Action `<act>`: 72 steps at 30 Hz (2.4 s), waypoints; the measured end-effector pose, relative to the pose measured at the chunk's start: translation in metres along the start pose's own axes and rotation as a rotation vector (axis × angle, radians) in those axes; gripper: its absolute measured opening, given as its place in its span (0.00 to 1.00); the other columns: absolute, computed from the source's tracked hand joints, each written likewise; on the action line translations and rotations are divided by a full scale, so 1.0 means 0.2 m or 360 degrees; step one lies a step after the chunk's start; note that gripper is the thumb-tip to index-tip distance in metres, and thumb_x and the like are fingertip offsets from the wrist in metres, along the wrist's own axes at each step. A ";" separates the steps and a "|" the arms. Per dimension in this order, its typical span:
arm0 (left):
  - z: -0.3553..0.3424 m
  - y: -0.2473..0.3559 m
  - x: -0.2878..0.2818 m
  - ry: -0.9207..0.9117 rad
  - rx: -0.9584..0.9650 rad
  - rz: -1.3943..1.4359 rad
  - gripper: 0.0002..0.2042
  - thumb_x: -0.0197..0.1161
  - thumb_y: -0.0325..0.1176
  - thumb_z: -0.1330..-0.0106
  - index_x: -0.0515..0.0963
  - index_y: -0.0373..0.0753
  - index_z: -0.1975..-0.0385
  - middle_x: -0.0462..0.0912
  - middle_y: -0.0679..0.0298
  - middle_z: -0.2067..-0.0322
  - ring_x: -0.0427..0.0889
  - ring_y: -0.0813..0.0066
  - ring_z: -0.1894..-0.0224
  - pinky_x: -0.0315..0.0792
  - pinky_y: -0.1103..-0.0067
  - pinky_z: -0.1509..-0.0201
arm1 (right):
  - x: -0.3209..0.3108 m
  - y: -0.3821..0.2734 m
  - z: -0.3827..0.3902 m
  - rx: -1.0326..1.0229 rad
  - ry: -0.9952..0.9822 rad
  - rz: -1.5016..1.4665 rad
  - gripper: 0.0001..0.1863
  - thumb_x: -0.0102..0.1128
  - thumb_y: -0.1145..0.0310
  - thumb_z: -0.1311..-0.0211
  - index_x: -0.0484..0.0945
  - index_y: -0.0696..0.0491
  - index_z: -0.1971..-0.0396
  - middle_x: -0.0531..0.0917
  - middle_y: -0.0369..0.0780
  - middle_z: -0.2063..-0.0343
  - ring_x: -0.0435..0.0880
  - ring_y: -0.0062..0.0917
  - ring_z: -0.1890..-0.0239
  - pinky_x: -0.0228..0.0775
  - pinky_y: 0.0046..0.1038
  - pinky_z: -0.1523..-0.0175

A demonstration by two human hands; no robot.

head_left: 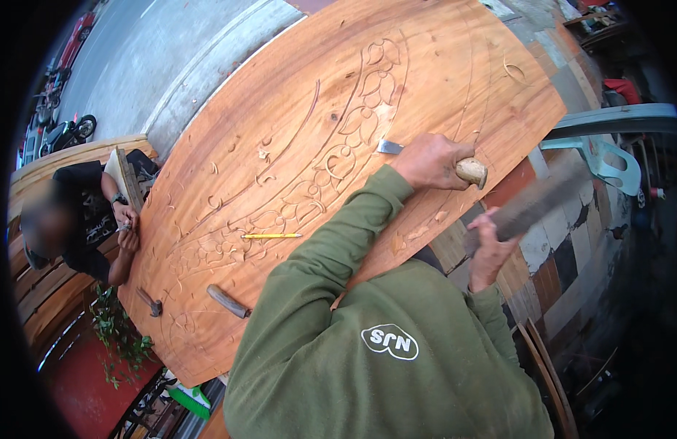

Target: The person carves decorative floral patterns into a large wooden board using a chisel and a wooden mallet. The person repeatedly strikes the chisel with the mallet to remove wood shavings and define the engraved lines.

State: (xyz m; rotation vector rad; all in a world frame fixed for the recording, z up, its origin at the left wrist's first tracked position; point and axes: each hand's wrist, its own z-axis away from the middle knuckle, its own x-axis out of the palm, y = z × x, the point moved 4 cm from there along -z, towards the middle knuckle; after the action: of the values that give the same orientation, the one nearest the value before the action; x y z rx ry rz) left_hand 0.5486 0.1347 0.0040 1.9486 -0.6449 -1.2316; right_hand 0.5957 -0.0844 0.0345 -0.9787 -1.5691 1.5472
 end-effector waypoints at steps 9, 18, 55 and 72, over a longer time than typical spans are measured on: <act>0.04 -0.04 -0.03 0.0057 0.0032 -0.0011 0.19 0.80 0.50 0.50 0.81 0.47 0.67 0.84 0.57 0.78 0.86 0.49 0.72 0.76 0.58 0.68 | -0.05 0.09 0.02 0.0200 0.0026 -0.0074 0.46 0.67 0.81 0.36 0.55 0.54 0.20 0.80 0.39 0.58 0.82 0.23 0.66 0.82 0.29 0.57; 0.04 -0.01 -0.10 0.0013 -0.0028 -0.0025 0.18 0.81 0.47 0.49 0.80 0.47 0.67 0.85 0.58 0.76 0.86 0.52 0.71 0.75 0.61 0.70 | 0.02 0.19 0.11 0.0116 -0.0260 0.0105 0.54 0.69 0.81 0.40 0.50 0.52 0.16 0.78 0.39 0.54 0.80 0.21 0.56 0.78 0.28 0.47; 0.03 -0.02 -0.14 -0.0019 0.0069 0.0089 0.16 0.78 0.43 0.49 0.79 0.45 0.68 0.83 0.59 0.76 0.86 0.51 0.71 0.74 0.61 0.70 | -0.09 0.09 -0.09 -0.0111 -0.0152 0.0035 0.41 0.69 0.79 0.38 0.59 0.55 0.26 0.79 0.43 0.53 0.82 0.25 0.54 0.80 0.33 0.47; 0.04 -0.06 -0.09 -0.0259 0.0046 -0.0075 0.18 0.81 0.43 0.50 0.79 0.46 0.66 0.86 0.60 0.72 0.86 0.51 0.68 0.75 0.59 0.68 | -0.02 0.23 0.08 0.0154 -0.0427 0.0313 0.60 0.72 0.81 0.42 0.42 0.55 0.14 0.79 0.50 0.38 0.84 0.36 0.42 0.78 0.36 0.39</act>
State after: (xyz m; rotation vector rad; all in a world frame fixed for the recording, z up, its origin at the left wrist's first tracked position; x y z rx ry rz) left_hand 0.5333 0.1526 0.0025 1.9098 -0.7057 -1.4284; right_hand 0.5840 -0.0949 -0.0119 -0.9234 -1.5971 1.9400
